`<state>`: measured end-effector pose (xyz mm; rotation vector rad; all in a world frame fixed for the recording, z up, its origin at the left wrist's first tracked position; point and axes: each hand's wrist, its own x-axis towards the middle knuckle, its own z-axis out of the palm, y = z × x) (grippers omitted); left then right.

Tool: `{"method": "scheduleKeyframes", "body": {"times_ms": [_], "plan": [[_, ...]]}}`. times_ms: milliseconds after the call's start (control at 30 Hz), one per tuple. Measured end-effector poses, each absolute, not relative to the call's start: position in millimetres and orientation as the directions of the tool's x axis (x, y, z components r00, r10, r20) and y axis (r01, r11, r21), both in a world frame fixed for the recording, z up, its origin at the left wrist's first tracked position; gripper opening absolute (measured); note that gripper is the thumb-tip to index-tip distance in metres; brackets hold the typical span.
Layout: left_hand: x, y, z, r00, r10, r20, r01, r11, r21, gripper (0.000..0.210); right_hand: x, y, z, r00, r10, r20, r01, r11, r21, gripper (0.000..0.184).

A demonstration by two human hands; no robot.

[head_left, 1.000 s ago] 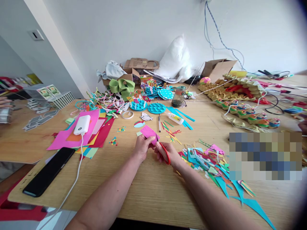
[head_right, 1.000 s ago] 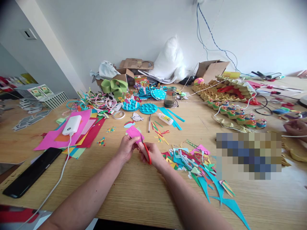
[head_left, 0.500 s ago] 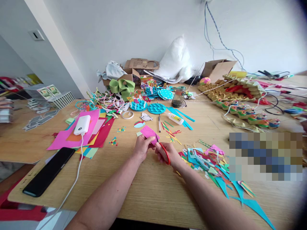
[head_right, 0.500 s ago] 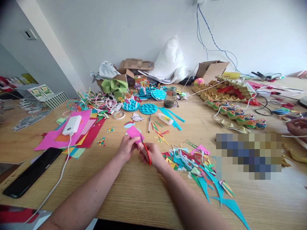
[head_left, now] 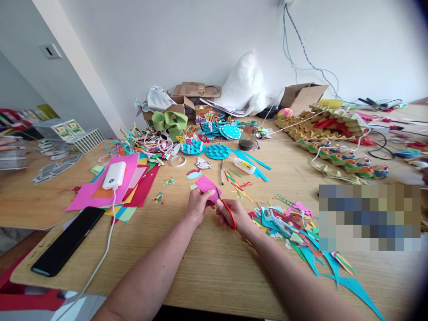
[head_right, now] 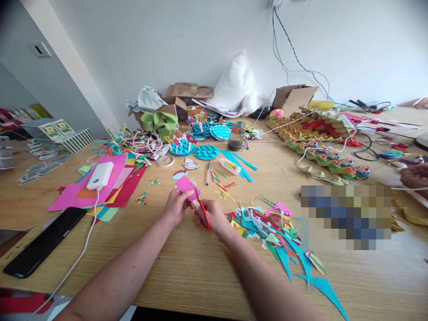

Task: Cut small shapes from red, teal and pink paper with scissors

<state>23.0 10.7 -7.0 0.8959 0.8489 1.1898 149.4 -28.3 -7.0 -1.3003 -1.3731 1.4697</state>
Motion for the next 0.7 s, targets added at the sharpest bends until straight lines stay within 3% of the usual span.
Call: {"method": "scheduleKeyframes", "body": {"times_ms": [700], "plan": [[22.5,11.6,-8.2,0.165,0.983,-0.085,-0.379,0.143,0.914,0.019,150.8,-26.7,-10.1,-0.226,0.96,-0.168,0.118,-0.144,-0.982,0.051]]}}
